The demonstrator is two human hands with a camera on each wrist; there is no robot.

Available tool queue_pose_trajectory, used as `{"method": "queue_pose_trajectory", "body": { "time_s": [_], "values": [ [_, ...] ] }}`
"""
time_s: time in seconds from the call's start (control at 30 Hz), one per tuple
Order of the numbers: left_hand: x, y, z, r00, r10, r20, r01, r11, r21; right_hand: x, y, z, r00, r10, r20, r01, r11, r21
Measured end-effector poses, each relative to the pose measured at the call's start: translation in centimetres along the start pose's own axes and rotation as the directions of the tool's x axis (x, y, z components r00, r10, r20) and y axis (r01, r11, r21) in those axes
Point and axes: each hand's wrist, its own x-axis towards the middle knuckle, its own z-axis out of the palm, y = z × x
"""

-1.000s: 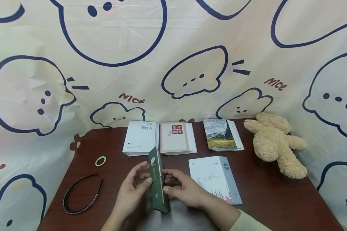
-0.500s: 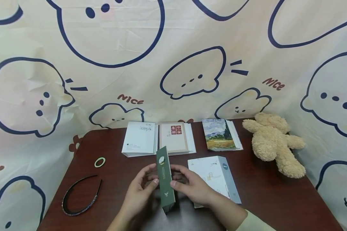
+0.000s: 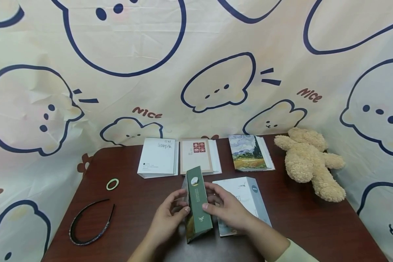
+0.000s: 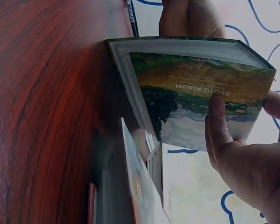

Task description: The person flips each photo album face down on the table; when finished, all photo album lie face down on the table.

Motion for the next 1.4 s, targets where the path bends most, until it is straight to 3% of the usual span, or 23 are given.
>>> {"method": "queue_pose_trajectory", "body": {
  "time_s": [0.77,1.4],
  "values": [
    [0.8,-1.0,1.1,0.999,-0.01,0.042,0.003,0.987,0.16,-1.3,0.7,-2.3,0.995,0.057,-0.079,-0.06,0.998,-0.034],
    [1.1,-1.5,0.8,0.999,-0.027,0.019,0.022,0.978,0.206,-1.0,2.2,-2.3,0.993,0.073,-0.092,-0.08,0.994,-0.072]
  ]
}}
